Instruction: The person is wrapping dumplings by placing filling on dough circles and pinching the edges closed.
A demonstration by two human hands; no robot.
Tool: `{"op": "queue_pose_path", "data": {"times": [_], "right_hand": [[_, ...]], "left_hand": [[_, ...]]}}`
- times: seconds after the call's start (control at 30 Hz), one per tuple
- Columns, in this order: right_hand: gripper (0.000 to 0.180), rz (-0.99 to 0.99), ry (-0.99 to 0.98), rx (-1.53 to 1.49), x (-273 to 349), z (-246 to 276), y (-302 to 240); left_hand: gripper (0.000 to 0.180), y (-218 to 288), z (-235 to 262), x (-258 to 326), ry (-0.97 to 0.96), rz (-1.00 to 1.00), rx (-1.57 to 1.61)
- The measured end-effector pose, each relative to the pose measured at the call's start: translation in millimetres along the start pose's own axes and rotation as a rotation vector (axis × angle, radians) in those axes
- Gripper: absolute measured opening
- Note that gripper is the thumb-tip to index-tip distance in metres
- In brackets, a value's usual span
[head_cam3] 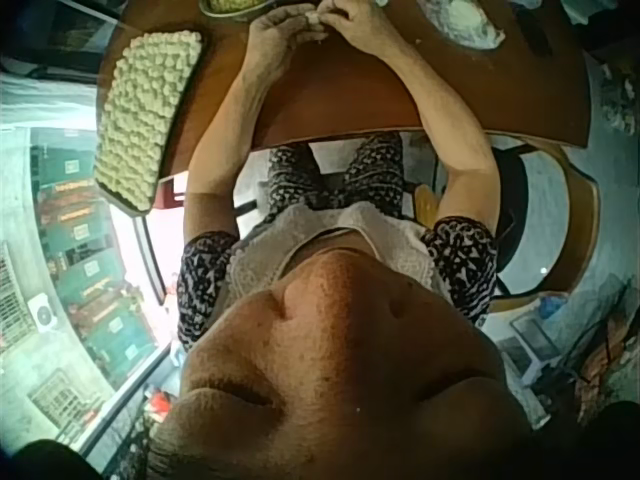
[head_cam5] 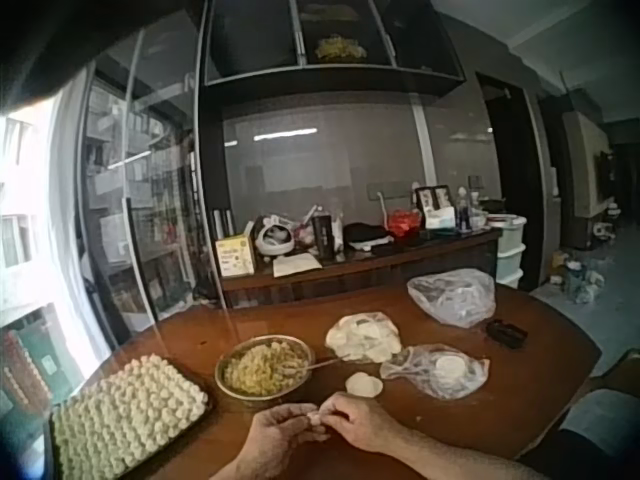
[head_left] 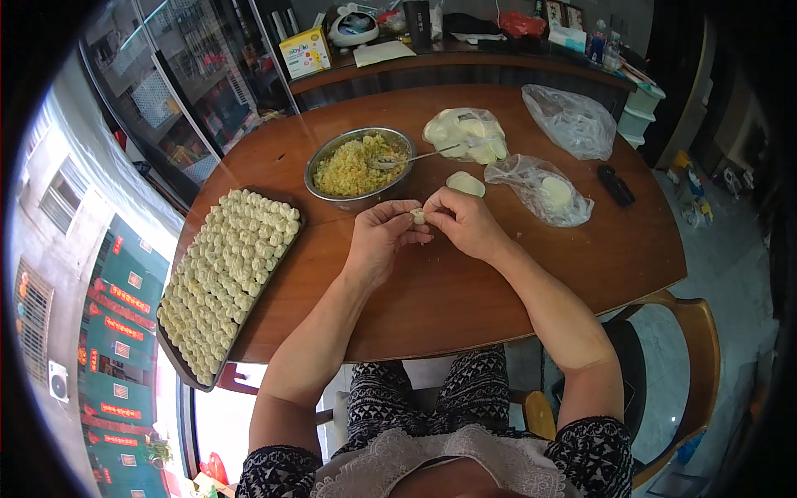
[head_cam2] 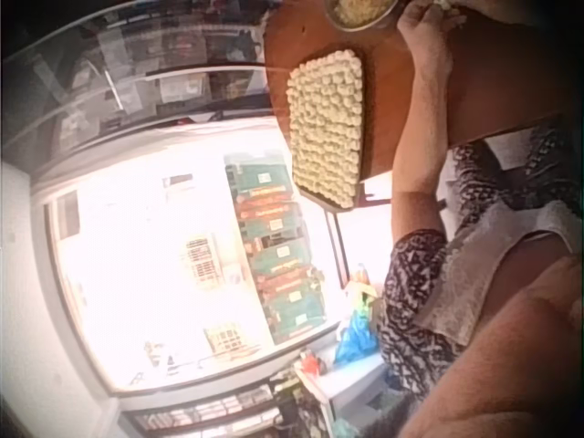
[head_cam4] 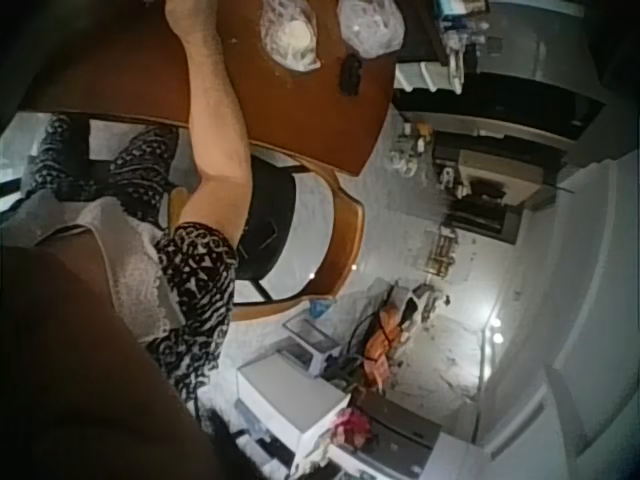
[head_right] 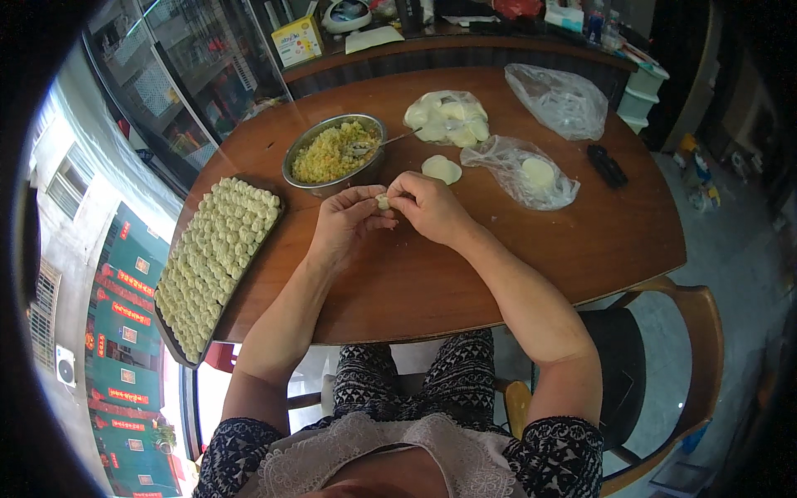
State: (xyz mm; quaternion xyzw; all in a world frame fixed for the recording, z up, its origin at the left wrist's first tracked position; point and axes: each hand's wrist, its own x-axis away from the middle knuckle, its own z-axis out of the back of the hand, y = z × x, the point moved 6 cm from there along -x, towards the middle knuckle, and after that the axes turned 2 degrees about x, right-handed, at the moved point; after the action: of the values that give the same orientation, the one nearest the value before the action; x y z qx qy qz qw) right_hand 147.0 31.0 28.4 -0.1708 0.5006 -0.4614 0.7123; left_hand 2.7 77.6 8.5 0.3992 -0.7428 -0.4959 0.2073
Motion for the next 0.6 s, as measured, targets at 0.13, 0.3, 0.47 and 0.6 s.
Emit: {"op": "queue_pose_path", "data": {"times": [0.13,0.3,0.47,0.6], "right_hand": [[0.004,0.085,-0.006,0.091,0,1,-6],[0.003,0.134,-0.040,0.202,2,1,-11],[0.004,0.181,-0.062,0.260,1,1,-18],[0.006,0.198,-0.037,0.266,2,2,-16]], "left_hand": [[0.021,0,-1,0,0.005,-0.014,-0.058],[0.021,0,-3,1,-0.010,-0.001,-0.180],[0.021,-1,-2,0,-0.037,0.002,-0.229],[0.020,2,-7,1,-0.038,0.011,-0.213]]}}
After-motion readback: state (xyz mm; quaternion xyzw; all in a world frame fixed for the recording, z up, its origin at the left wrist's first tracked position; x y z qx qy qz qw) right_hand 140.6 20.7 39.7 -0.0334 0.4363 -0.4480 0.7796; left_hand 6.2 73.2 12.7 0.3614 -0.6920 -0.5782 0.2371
